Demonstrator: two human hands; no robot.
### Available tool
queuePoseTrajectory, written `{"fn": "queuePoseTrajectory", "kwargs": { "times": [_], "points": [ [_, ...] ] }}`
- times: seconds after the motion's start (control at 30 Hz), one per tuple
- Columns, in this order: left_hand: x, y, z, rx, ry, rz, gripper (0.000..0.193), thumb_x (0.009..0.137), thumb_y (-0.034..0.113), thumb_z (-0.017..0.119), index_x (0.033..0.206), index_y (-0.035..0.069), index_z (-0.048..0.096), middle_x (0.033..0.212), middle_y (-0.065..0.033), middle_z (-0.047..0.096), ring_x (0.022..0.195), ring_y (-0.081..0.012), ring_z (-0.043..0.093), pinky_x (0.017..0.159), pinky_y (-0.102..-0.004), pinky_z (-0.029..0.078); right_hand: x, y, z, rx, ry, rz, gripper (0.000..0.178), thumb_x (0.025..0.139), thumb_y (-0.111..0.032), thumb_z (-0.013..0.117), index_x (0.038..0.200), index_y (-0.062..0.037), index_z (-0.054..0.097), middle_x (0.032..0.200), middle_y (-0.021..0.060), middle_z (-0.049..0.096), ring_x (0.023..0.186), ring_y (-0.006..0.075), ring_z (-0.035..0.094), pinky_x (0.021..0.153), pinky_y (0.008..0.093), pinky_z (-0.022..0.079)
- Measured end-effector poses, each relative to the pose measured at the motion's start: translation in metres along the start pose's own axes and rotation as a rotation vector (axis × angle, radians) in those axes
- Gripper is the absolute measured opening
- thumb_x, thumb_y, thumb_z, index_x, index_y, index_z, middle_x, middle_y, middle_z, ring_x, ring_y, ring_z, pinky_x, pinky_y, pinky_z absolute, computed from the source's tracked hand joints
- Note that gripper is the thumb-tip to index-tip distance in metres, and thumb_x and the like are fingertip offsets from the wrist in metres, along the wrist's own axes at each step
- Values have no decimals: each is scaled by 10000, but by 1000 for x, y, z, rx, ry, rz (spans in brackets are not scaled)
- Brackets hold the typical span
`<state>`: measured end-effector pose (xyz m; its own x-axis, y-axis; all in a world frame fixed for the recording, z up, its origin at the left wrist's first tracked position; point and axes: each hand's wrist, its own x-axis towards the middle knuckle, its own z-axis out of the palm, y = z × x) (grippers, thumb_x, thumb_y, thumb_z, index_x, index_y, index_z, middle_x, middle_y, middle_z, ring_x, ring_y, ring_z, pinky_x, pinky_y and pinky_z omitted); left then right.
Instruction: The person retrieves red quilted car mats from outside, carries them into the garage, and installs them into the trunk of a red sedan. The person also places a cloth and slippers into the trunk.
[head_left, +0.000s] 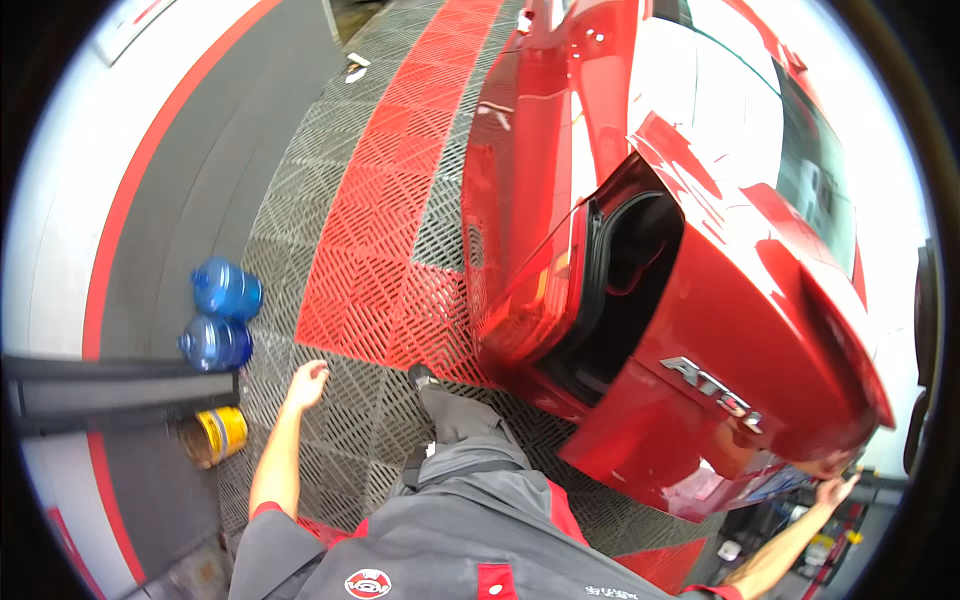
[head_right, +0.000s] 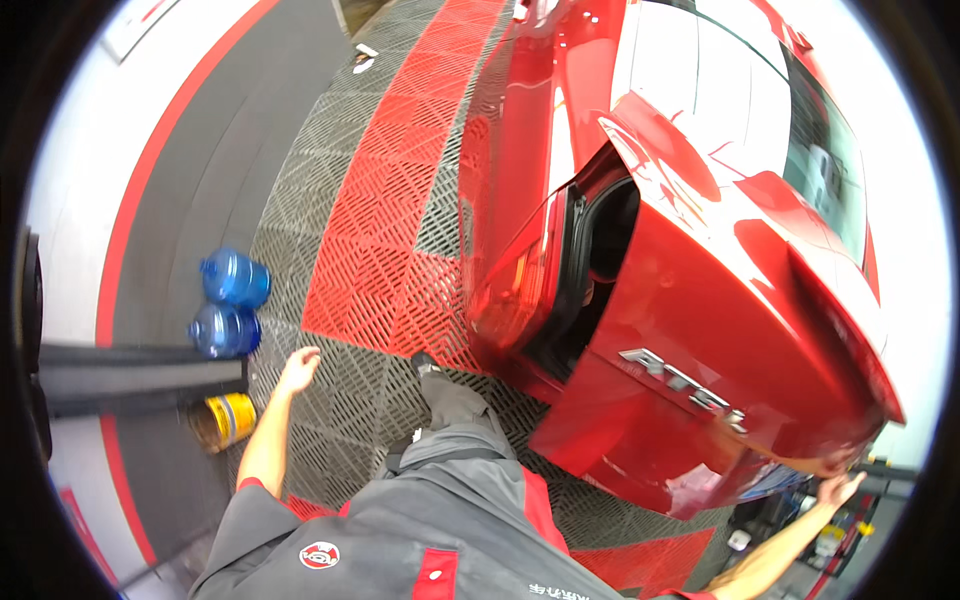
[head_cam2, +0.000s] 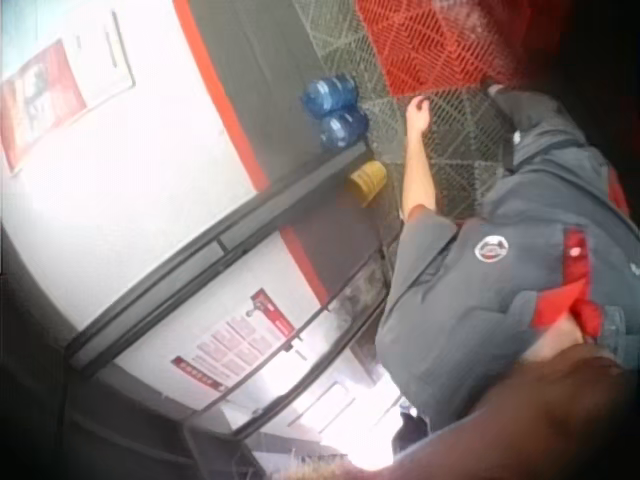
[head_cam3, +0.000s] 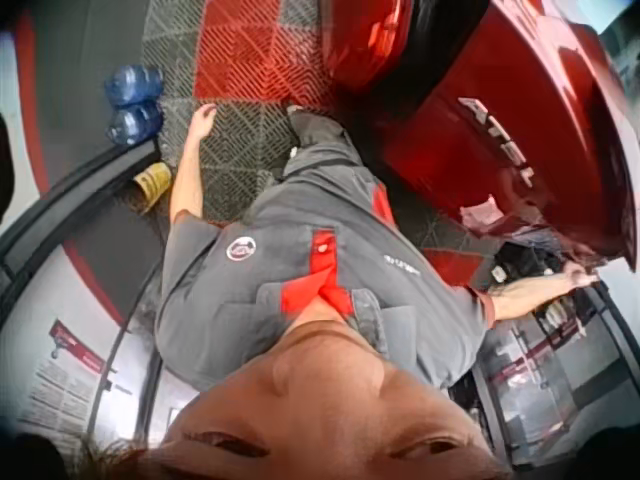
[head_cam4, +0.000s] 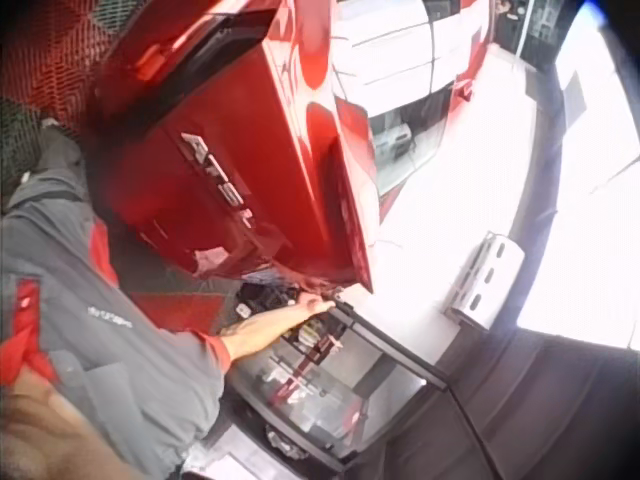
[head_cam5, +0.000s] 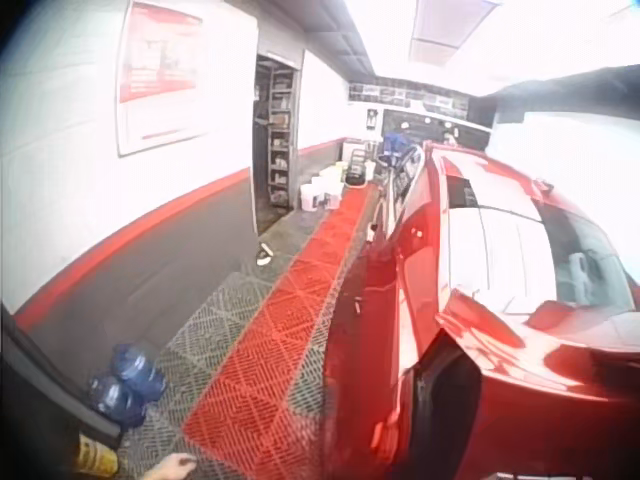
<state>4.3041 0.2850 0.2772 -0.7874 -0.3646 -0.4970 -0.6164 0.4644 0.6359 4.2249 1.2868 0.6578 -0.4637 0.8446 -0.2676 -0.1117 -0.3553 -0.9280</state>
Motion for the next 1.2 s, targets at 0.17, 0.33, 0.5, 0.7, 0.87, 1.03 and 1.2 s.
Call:
{"fn": "queuePoseTrajectory", "kwargs": {
  "times": [0.17,0.33,0.5,0.7,0.87,1.03,1.2],
  "points": [
    [106,-12,-34,60,-144,-11,360,853,186,579,1149,-19,572,1107,-166,625,1057,-243,585,921,-328,442,-51,-66,75,-234,-179,-32,849,850,-709,233,1255,9,437,1098,116,539,954,215,468,870,342,353],
    [245,-62,-78,177,-190,-51,289,869,186,559,1088,4,607,991,-143,653,875,-227,639,759,-331,512,-159,-54,126,-529,-84,-382,814,858,-679,208,1381,-55,184,1337,122,253,1173,267,243,962,422,192],
    [290,3,-77,-221,-243,-188,156,894,201,516,867,75,605,639,-16,557,411,-110,470,318,-254,332,-326,133,117,-72,467,-751,521,968,-309,293,1430,-78,233,1477,136,245,1380,273,166,1112,472,154],
    [365,31,-103,36,-465,-322,139,887,172,462,922,87,566,676,-55,590,450,-168,552,352,-333,443,-388,166,126,404,-346,-363,767,874,-468,494,1351,90,269,1242,141,455,1182,221,396,1014,309,288],
    [487,48,-104,143,-475,-303,227,904,251,471,1027,74,542,735,-57,615,504,-181,579,416,-353,490,-402,148,190,285,107,-535,574,926,-360,384,1283,90,399,1280,155,447,1222,227,384,1051,330,243],
    [597,116,-112,69,-478,-111,171,919,185,448,990,70,553,694,-45,600,469,-165,553,377,-331,431,-369,64,226,-172,120,-826,509,903,-87,419,1364,86,288,1416,144,350,1308,202,345,1101,309,238],
    [648,162,-102,-75,-484,16,164,913,134,499,1033,35,552,720,-39,593,476,-140,550,372,-279,411,-344,0,346,-179,-186,-754,392,933,-117,433,1288,47,418,1226,107,538,1121,166,526,979,285,392]
  ]
}}
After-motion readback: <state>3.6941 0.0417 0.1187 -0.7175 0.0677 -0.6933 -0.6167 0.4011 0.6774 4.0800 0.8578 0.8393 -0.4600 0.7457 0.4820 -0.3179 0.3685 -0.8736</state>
